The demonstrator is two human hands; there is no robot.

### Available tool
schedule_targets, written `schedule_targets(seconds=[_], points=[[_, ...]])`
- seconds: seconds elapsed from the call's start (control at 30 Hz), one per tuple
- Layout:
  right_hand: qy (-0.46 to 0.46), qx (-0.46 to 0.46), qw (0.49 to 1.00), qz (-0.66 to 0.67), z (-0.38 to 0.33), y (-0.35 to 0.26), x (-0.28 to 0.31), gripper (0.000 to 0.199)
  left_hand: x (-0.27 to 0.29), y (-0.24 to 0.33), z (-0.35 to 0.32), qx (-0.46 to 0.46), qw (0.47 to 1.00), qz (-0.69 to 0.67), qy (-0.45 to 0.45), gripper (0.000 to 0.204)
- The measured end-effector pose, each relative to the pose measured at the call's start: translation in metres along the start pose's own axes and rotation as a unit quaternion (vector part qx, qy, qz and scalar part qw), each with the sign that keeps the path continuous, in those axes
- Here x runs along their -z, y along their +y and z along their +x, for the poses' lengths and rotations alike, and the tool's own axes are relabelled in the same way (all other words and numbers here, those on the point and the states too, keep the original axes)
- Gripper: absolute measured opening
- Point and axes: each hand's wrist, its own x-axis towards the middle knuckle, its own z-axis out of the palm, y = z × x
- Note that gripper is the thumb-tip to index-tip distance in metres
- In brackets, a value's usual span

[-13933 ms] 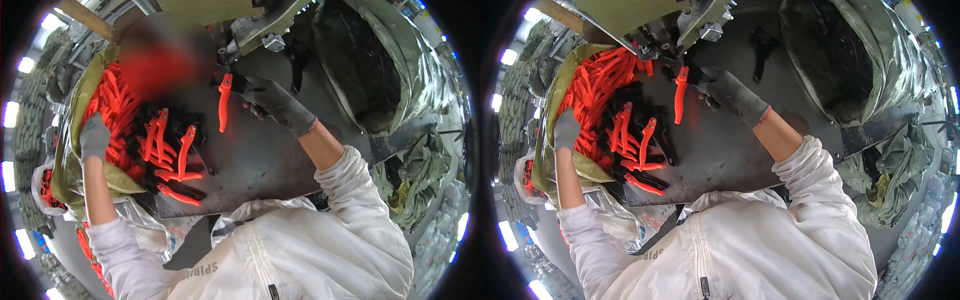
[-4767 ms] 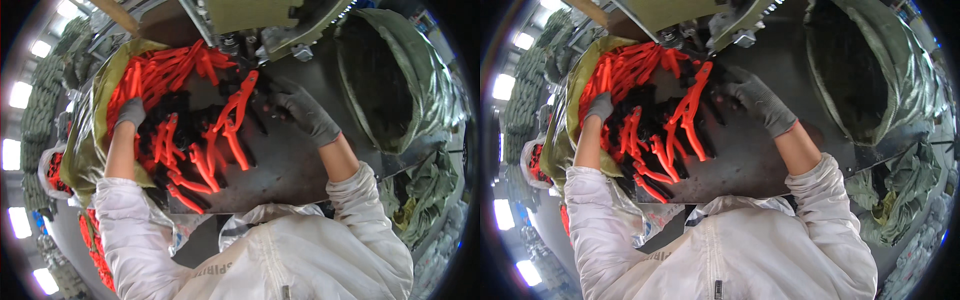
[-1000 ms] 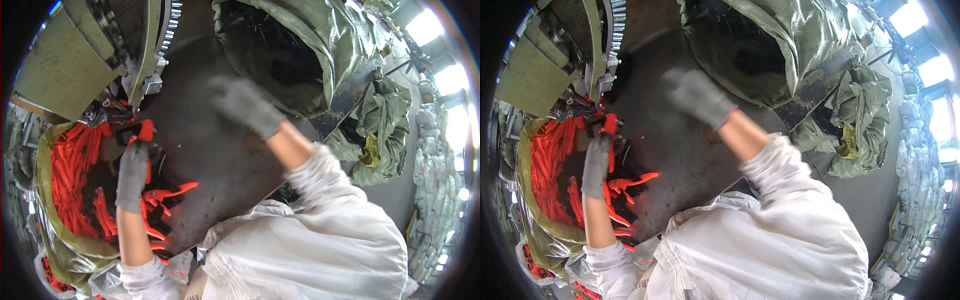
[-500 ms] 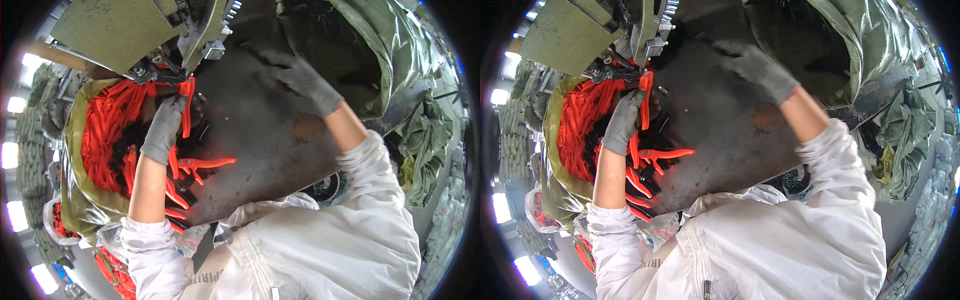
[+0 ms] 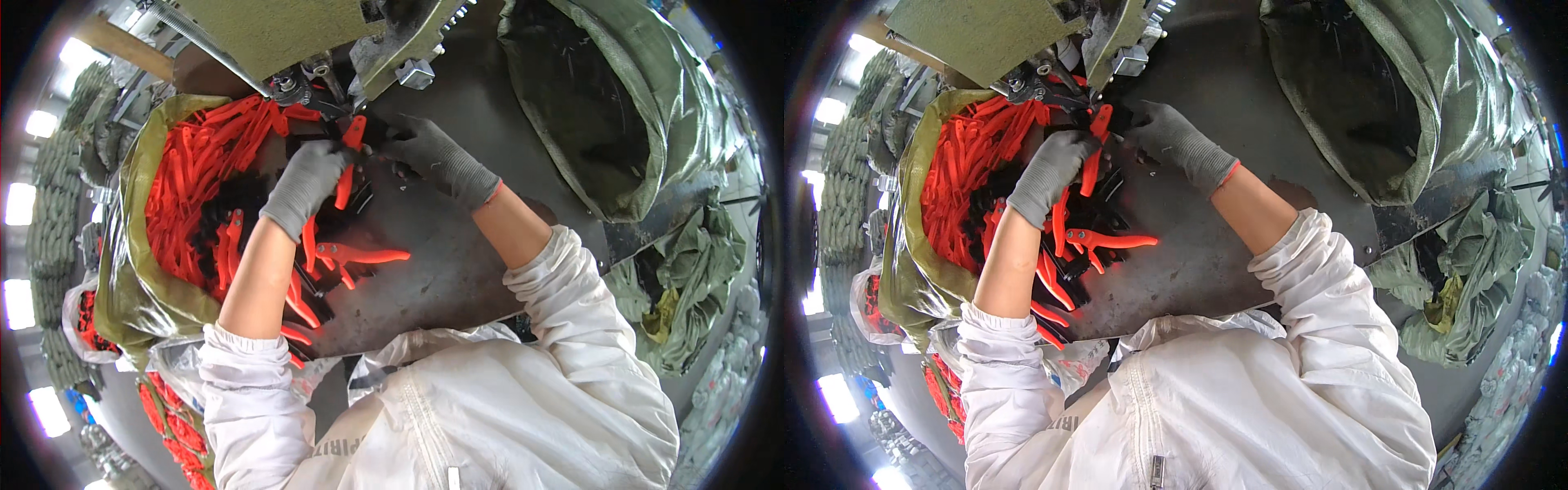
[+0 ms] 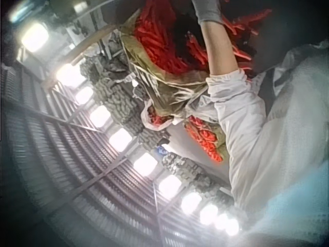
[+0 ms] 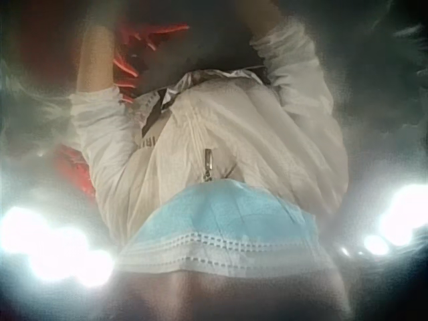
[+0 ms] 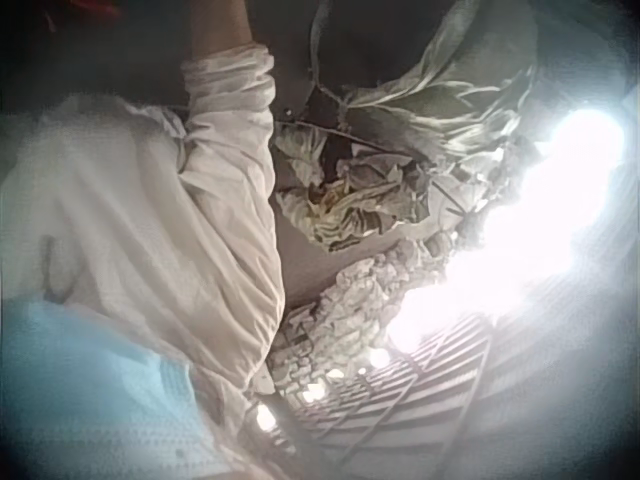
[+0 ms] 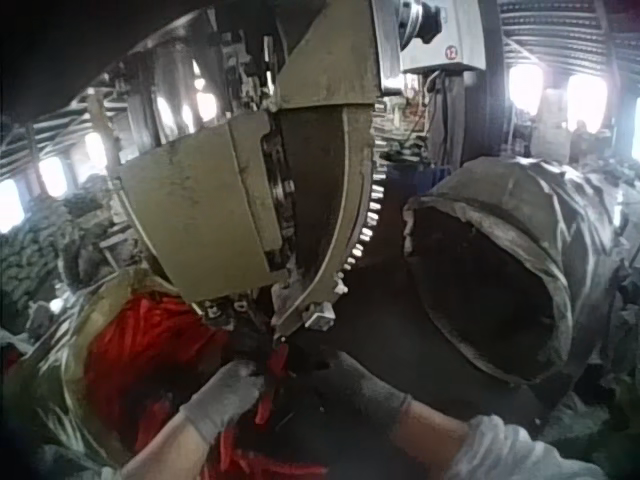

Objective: The person packs assembled pieces into a bag, adjusts a waist belt, and attaches plastic handle components to black base parts using a machine.

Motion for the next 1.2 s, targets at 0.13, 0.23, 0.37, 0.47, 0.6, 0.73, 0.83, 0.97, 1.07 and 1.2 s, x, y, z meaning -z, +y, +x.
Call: schedule_targets(seconds=[0.13, 0.23, 0.37, 0.47, 0.6, 0.73, 0.83, 0.97, 1.07, 1.2], points=[[0.012, -0.01, 0.999, 0.043, -0.01, 0.006, 0.001, 0.058, -0.012, 0.027, -0.044, -0.06, 0.941, 0.333, -0.01, 0.082], [-0.008, -0.02, 1.0, -0.001, -0.007, 0.003, 0.002, 0.056, -0.041, 0.022, -0.087, -0.062, 0.87, 0.489, -0.032, 0.111], [0.027, 0.067, 0.996, -0.051, -0.003, 0.016, -0.001, 0.052, -0.07, -0.038, -0.104, -0.162, 0.729, 0.649, 0.144, 0.134], [0.024, 0.06, 0.995, -0.069, -0.009, 0.014, -0.003, 0.051, -0.07, -0.05, -0.109, -0.162, 0.711, 0.658, 0.188, 0.097], [-0.004, 0.062, 0.998, -0.019, -0.034, -0.027, -0.011, 0.064, -0.068, -0.043, -0.117, -0.11, 0.722, 0.66, 0.178, 0.071], [-0.009, 0.007, 0.999, -0.036, -0.037, -0.031, -0.018, 0.06, -0.066, -0.049, -0.127, -0.161, 0.663, 0.699, 0.215, 0.062], [-0.012, 0.007, 1.0, -0.026, -0.038, -0.032, -0.021, 0.06, -0.062, -0.055, -0.131, -0.167, 0.678, 0.689, 0.193, 0.061], [-0.022, 0.023, 0.999, -0.033, -0.02, -0.004, -0.018, 0.06, -0.059, -0.057, -0.133, -0.222, 0.685, 0.658, 0.221, 0.059], [-0.011, 0.032, 0.999, -0.041, -0.015, 0.009, -0.019, 0.057, -0.061, -0.059, -0.138, -0.195, 0.676, 0.676, 0.217, 0.058], [-0.01, 0.015, 0.997, -0.072, -0.024, -0.005, -0.026, 0.056, -0.055, -0.057, -0.155, -0.214, 0.698, 0.652, 0.203, 0.056]])
